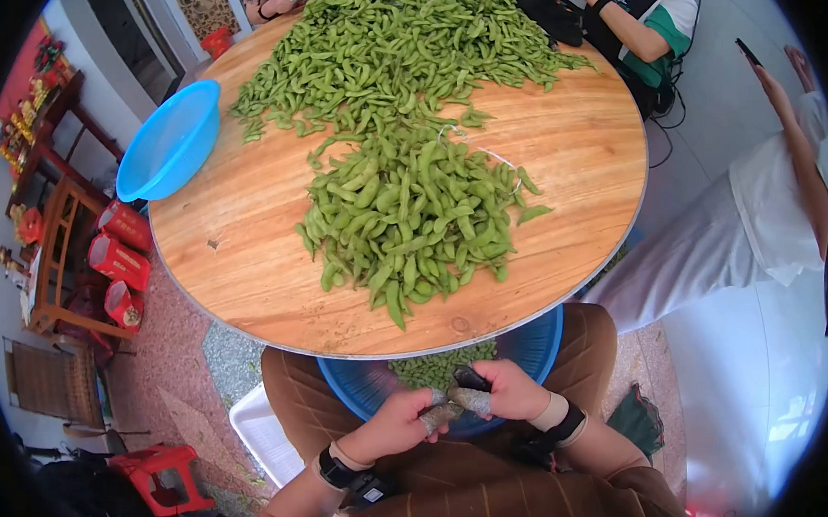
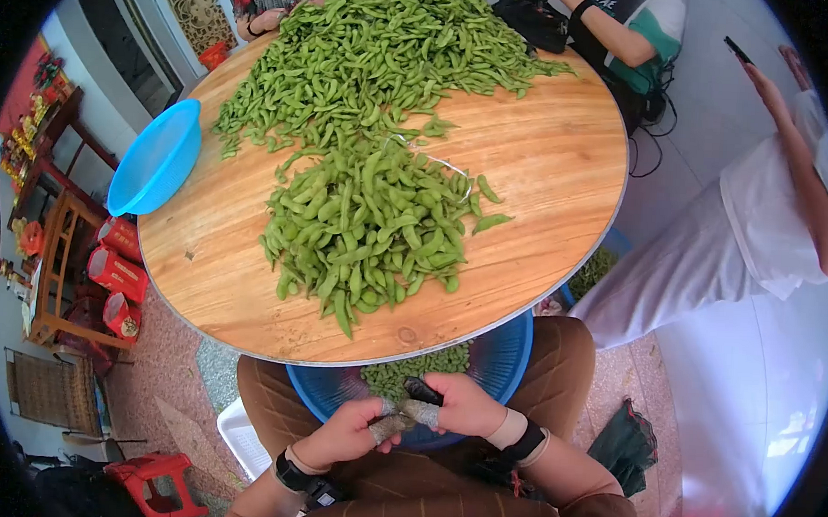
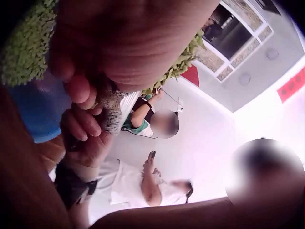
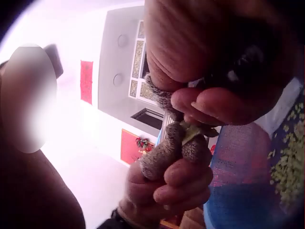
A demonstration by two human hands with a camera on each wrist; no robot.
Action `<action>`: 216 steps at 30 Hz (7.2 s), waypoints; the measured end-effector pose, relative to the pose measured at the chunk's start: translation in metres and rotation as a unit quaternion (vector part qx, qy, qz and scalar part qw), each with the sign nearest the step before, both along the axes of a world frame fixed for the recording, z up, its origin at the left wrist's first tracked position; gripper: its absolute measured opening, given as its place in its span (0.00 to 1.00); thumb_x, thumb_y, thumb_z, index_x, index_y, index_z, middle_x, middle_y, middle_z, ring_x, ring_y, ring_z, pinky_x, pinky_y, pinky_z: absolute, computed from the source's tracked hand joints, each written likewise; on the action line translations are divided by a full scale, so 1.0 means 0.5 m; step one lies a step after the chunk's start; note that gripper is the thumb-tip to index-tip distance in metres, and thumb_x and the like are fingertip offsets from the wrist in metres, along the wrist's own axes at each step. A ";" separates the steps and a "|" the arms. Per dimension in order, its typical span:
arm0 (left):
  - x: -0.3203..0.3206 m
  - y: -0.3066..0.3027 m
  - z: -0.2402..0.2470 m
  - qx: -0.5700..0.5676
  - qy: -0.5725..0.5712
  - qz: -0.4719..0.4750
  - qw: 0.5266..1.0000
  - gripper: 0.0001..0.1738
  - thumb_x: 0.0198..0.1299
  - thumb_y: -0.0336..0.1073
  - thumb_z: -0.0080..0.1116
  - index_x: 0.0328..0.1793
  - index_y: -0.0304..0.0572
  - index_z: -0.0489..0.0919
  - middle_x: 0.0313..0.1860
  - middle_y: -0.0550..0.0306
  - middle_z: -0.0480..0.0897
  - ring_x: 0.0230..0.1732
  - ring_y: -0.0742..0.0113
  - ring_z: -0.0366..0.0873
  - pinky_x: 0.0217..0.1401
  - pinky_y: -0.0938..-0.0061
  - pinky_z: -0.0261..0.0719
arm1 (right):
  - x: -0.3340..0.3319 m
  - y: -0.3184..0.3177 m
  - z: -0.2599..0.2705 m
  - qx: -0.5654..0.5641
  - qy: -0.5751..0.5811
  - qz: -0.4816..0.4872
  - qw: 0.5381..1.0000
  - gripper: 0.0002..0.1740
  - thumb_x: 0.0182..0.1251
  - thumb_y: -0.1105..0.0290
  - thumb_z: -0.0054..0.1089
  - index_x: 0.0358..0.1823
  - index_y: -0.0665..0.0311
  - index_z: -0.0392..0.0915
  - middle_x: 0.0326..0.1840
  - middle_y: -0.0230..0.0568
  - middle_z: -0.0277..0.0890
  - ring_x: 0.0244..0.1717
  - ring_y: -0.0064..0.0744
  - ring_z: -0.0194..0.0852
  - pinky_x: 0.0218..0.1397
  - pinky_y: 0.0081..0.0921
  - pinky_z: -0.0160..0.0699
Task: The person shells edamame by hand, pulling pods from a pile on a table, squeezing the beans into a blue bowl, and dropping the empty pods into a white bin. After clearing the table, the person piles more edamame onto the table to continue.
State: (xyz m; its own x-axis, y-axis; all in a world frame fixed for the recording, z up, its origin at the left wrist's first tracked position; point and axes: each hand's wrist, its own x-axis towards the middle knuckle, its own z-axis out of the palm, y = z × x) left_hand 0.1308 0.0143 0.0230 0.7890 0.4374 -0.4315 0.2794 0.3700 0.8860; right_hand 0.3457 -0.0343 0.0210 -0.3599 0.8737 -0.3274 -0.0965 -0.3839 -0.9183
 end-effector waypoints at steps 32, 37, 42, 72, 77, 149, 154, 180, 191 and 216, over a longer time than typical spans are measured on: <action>-0.154 0.007 0.124 0.469 0.290 0.174 0.816 0.11 0.55 0.34 0.62 0.42 0.37 0.80 0.33 0.43 0.80 0.35 0.45 0.79 0.38 0.62 0.77 | 0.185 0.139 0.161 0.321 -0.567 -0.255 0.715 0.10 0.54 0.73 0.61 0.34 0.68 0.72 0.30 0.56 0.74 0.33 0.60 0.73 0.35 0.44 0.72; 0.023 0.023 0.161 0.419 0.032 0.150 0.895 0.14 0.62 0.29 0.55 0.53 0.36 0.78 0.41 0.52 0.81 0.32 0.65 0.79 0.36 0.73 0.77 | 0.126 0.044 0.202 0.348 -0.497 -0.263 0.751 0.10 0.52 0.74 0.64 0.36 0.67 0.77 0.31 0.52 0.76 0.33 0.54 0.76 0.36 0.39 0.75; 0.092 0.069 0.153 0.241 -0.046 0.118 0.962 0.08 0.65 0.30 0.49 0.45 0.34 0.76 0.29 0.57 0.78 0.25 0.70 0.76 0.29 0.76 0.74 | 0.097 -0.004 0.217 0.465 -0.493 -0.081 0.731 0.15 0.46 0.76 0.65 0.39 0.65 0.78 0.41 0.46 0.79 0.34 0.47 0.79 0.37 0.34 0.79; 0.037 0.014 0.093 0.513 0.028 0.133 0.847 0.18 0.47 0.23 0.57 0.47 0.36 0.77 0.31 0.46 0.80 0.33 0.52 0.80 0.37 0.68 0.77 | 0.011 -0.006 0.130 0.049 0.026 -0.020 0.998 0.15 0.71 0.69 0.46 0.55 0.64 0.66 0.29 0.29 0.72 0.17 0.13 0.63 0.18 0.13 0.63; 0.021 0.018 0.086 0.616 0.019 0.098 0.781 0.12 0.55 0.26 0.57 0.47 0.37 0.77 0.29 0.48 0.79 0.29 0.56 0.79 0.33 0.69 0.77 | 0.011 -0.004 0.121 0.003 0.098 -0.003 0.995 0.14 0.73 0.69 0.46 0.56 0.63 0.66 0.26 0.27 0.67 0.17 0.13 0.59 0.19 0.13 0.61; -0.158 -0.002 0.037 0.049 0.043 0.194 0.979 0.20 0.58 0.19 0.38 0.54 0.35 0.76 0.34 0.58 0.80 0.32 0.73 0.79 0.37 0.79 0.80 | -0.047 0.002 0.067 0.372 -0.503 0.032 0.779 0.16 0.42 0.72 0.63 0.37 0.63 0.76 0.29 0.47 0.74 0.31 0.50 0.77 0.33 0.40 0.77; -0.337 -0.043 0.063 0.167 0.193 0.364 0.896 0.24 0.55 0.17 0.38 0.57 0.35 0.76 0.35 0.57 0.82 0.31 0.75 0.79 0.34 0.81 0.79 | -0.081 0.058 0.127 0.406 -0.510 -0.105 0.752 0.15 0.45 0.74 0.62 0.38 0.64 0.75 0.32 0.47 0.75 0.30 0.50 0.76 0.32 0.41 0.76; 0.022 0.072 0.150 0.426 -0.039 0.097 0.899 0.13 0.56 0.25 0.56 0.49 0.38 0.80 0.35 0.50 0.80 0.37 0.54 0.79 0.40 0.70 0.76 | -0.004 0.019 0.201 0.136 -0.152 -0.129 0.970 0.21 0.66 0.74 0.52 0.60 0.66 0.68 0.30 0.30 0.78 0.25 0.15 0.73 0.31 0.16 0.72; 0.037 0.036 0.120 0.407 0.015 0.091 0.909 0.13 0.55 0.23 0.54 0.46 0.38 0.80 0.34 0.49 0.79 0.37 0.55 0.79 0.42 0.69 0.76 | -0.004 -0.002 0.139 0.161 -0.192 -0.017 0.968 0.26 0.68 0.75 0.46 0.68 0.64 0.62 0.28 0.28 0.77 0.20 0.14 0.69 0.24 0.14 0.70; -0.018 -0.011 -0.009 -0.302 -0.203 0.151 0.919 0.16 0.68 0.42 0.50 0.50 0.36 0.74 0.25 0.60 0.72 0.27 0.69 0.68 0.31 0.77 0.65 | -0.028 -0.020 0.011 0.234 -0.324 -0.069 0.914 0.19 0.63 0.71 0.61 0.55 0.65 0.73 0.33 0.40 0.78 0.35 0.19 0.76 0.36 0.23 0.75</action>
State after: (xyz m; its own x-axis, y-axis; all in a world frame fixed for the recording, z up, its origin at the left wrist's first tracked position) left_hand 0.1219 0.0089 0.0188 0.8201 0.4411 -0.3644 -0.2258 0.8348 0.5021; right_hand 0.3316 -0.0442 0.0264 -0.0979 0.9951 -0.0106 0.5083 0.0409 -0.8602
